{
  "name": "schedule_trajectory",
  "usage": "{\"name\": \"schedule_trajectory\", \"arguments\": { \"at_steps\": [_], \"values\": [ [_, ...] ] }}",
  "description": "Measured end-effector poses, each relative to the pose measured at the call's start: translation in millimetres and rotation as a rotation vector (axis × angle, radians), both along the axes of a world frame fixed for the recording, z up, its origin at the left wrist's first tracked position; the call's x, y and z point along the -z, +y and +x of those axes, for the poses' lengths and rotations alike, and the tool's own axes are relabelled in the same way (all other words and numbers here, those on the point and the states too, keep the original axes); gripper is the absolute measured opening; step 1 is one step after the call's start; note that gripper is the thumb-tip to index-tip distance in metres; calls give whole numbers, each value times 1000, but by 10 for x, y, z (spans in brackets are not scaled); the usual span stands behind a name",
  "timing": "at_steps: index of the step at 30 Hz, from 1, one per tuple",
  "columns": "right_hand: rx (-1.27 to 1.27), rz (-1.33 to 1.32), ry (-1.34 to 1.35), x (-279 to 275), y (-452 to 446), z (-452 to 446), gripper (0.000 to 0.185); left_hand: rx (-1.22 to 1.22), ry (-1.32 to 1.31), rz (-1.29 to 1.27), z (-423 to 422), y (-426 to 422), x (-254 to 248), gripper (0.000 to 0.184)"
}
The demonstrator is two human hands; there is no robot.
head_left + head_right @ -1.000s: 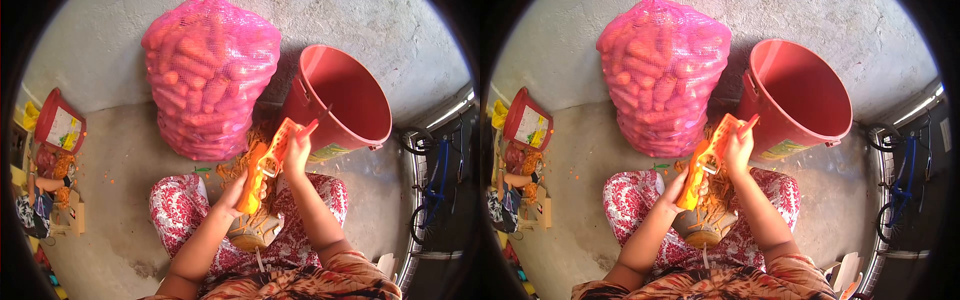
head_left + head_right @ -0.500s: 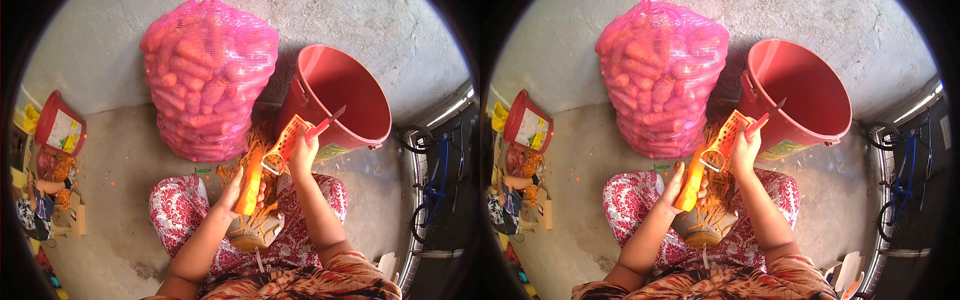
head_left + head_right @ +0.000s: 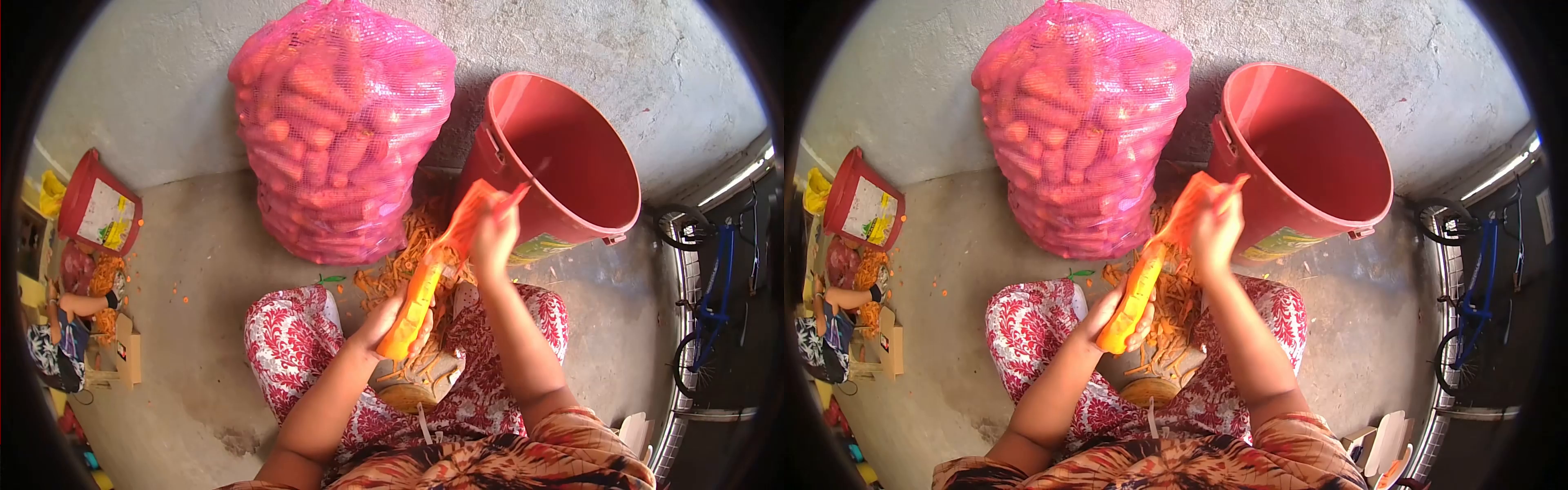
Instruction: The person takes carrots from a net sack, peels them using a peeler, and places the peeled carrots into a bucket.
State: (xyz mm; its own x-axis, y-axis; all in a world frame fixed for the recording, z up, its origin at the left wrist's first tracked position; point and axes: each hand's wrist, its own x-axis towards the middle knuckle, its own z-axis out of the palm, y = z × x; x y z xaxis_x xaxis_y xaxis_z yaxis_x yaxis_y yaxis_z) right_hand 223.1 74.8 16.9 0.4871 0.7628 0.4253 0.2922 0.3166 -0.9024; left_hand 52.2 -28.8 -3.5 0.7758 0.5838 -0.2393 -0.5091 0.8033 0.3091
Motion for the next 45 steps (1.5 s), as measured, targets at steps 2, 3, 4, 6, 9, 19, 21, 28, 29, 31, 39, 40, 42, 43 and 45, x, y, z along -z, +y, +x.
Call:
{"name": "schedule_trajectory", "arguments": {
  "at_steps": [2,3,4,6,9,19,21,28,29,31,39,40,42,43,45],
  "values": [
    [236,-96,-26,-71,215,306,13,26,-44,54,-9,-28,-77,51],
    [149,-112,252,-174,243,345,14,40,-48,79,-12,-52,-128,51],
    [107,-95,295,-211,234,333,13,54,-50,105,-22,-51,-155,50],
    [8,-90,314,-149,149,262,11,37,-79,54,-32,-12,-49,51],
    [-164,-199,364,-253,-201,-125,8,-10,-82,-36,-20,12,45,52],
    [221,-105,-112,-192,126,254,10,41,278,161,-68,-27,-82,55],
    [208,-146,208,-283,204,445,11,43,287,186,-69,-35,-94,55],
    [-186,-57,171,-285,-267,-43,10,-71,359,225,-25,-8,-27,50],
    [-175,7,10,-263,-293,-82,10,-71,394,244,-23,-14,-41,50],
    [-92,-88,328,-124,-84,129,8,-71,406,324,-34,-28,-66,51],
    [-20,-111,313,-194,30,387,7,-189,410,514,-16,3,-95,49],
    [-67,-126,287,-195,3,341,5,-210,498,559,-15,9,-84,47],
    [-195,-133,43,47,-2,390,13,-249,672,650,2,45,-59,45],
    [-382,-292,6,-371,-231,206,19,-294,809,674,-8,78,-7,43],
    [-719,-413,-506,-238,-303,189,16,-392,1090,710,-75,165,83,39]
  ]
}}
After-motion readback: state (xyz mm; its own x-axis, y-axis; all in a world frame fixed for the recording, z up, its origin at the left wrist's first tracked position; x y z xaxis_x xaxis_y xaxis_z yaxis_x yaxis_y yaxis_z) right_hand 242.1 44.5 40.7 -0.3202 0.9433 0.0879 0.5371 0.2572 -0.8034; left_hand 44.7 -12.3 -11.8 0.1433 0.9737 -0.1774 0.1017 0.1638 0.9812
